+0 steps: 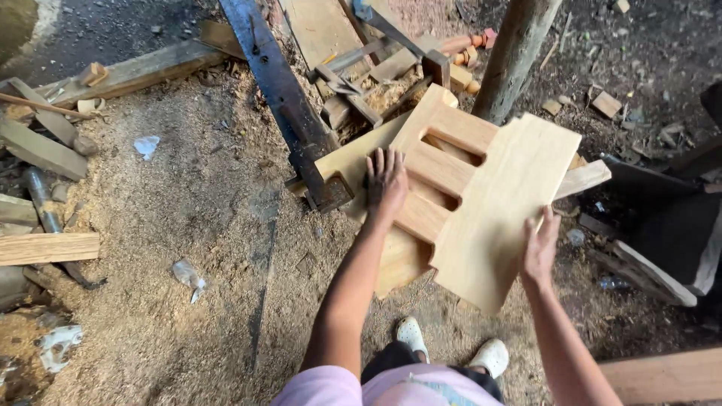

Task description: The person sands a light-colored wooden board with three rectangular cutouts using a sanding block. They work on the flat surfaces and the edges of the cutouts, flipping the board over to sand the other side as well.

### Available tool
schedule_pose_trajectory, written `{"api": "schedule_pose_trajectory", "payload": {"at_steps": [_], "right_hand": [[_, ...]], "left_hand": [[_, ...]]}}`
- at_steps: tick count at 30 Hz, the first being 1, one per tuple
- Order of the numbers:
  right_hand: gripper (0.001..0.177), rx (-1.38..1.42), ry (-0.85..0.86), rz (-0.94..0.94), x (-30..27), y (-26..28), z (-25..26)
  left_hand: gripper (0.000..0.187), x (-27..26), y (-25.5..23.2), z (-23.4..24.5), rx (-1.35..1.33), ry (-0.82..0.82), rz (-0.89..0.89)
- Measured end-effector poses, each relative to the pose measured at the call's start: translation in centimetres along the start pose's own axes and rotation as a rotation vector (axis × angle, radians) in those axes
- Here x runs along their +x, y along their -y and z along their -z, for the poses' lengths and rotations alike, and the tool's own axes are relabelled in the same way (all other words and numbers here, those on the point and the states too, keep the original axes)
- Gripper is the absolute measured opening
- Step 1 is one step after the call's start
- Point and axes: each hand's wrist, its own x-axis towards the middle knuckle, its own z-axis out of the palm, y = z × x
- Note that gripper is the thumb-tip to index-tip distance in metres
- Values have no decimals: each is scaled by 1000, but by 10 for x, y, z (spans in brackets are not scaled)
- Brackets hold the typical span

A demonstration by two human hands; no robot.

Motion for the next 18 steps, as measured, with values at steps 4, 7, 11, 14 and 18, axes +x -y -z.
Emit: {"api": "schedule_pose_trajectory", "payload": {"at_steps": [4,7,11,14,18], "right_hand": [[70,37,-16,36,-23,5,-12],[72,-10,81,-251,-33,35,-4],[74,-106,65,-186,-35,29,-5],[74,-120,8,-114,-27,8,-13],[71,-86,-74,-41,-35,11,-10]], "left_hand": [[42,-89,-85,-10,-143,133,-11],[39,-154,-115,-49,-286,-96,-317],[56,-152,-37,-34,-78,-137,-418],[69,-111,45,-15,24,-228,-323],[50,-149,-64,91,-967,41,439]]}}
